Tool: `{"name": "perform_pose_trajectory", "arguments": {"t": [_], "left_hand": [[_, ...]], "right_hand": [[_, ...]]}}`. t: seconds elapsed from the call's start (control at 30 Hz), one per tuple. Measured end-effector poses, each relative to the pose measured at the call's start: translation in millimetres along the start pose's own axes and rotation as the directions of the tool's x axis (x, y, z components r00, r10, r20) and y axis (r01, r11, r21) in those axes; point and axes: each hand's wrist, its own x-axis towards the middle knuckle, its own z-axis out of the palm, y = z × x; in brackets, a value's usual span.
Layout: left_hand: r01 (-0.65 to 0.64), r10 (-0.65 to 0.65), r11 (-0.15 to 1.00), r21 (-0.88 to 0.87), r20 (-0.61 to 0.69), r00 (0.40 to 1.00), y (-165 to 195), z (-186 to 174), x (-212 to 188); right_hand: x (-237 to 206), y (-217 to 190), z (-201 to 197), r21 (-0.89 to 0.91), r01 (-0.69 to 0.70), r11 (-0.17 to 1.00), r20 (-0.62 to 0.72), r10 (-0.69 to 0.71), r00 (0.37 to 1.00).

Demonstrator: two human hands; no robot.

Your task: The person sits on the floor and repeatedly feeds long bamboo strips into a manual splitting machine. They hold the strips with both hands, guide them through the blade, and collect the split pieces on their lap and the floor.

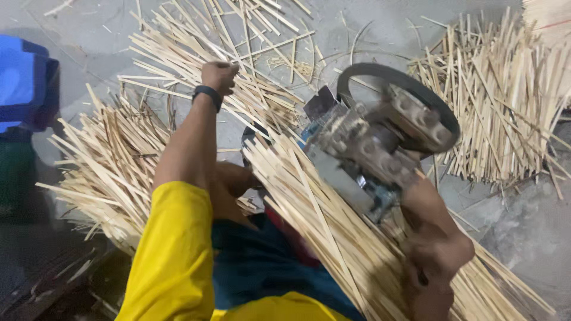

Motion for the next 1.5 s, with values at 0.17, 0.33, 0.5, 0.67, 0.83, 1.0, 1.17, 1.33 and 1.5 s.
{"name": "perform_pose_trajectory", "arguments": {"t": [0.17, 0.33, 0.5, 0.67, 0.83, 1.0, 1.17, 1.33, 1.5], "left_hand": [[0.01, -0.016, 0.982, 0.186, 0.029, 0.999, -55, 28, 52], [0.127, -0.154, 0.945, 0.301, 0.069, 0.986, -88, 59, 75], [0.154, -0.221, 0.888, 0.433, 0.11, 0.969, -108, 81, 98], [0.118, -0.134, 0.895, 0.429, 0.005, 0.991, -119, 79, 98], [0.039, -0.083, 0.759, 0.65, 0.037, 0.996, -82, 20, 96], [0.234, -0.252, 0.959, -0.162, -0.107, 0.962, -35, -71, 63], [0.026, -0.021, 0.997, 0.066, -0.079, 0.997, -66, -158, -70], [-0.312, 0.24, 0.474, 0.823, 0.221, 0.945, -169, -194, -214], [0.015, -0.451, 0.13, 0.991, 0.046, 0.892, -232, -176, -259]], "right_hand": [[9, -4, 19, -0.01, -0.089, 0.996, 0.028, 0.09, 0.996], [34, -49, 14, -0.037, -0.149, 0.988, 0.051, 0.151, 0.987], [67, -68, 3, -0.078, -0.189, 0.979, 0.08, 0.195, 0.977], [53, -39, 28, -0.068, -0.178, 0.982, 0.065, 0.182, 0.981], [48, -25, 13, -0.057, -0.12, 0.991, 0.061, 0.123, 0.991], [49, -17, -14, -0.071, -0.01, 0.997, 0.047, 0.013, 0.999], [32, 12, -87, -0.148, 0.03, 0.989, -0.026, -0.035, 0.999], [11, 61, -130, -0.087, -0.03, 0.996, -0.149, 0.017, 0.989], [38, 103, -127, -0.05, -0.017, 0.999, -0.19, 0.007, 0.982]]}}
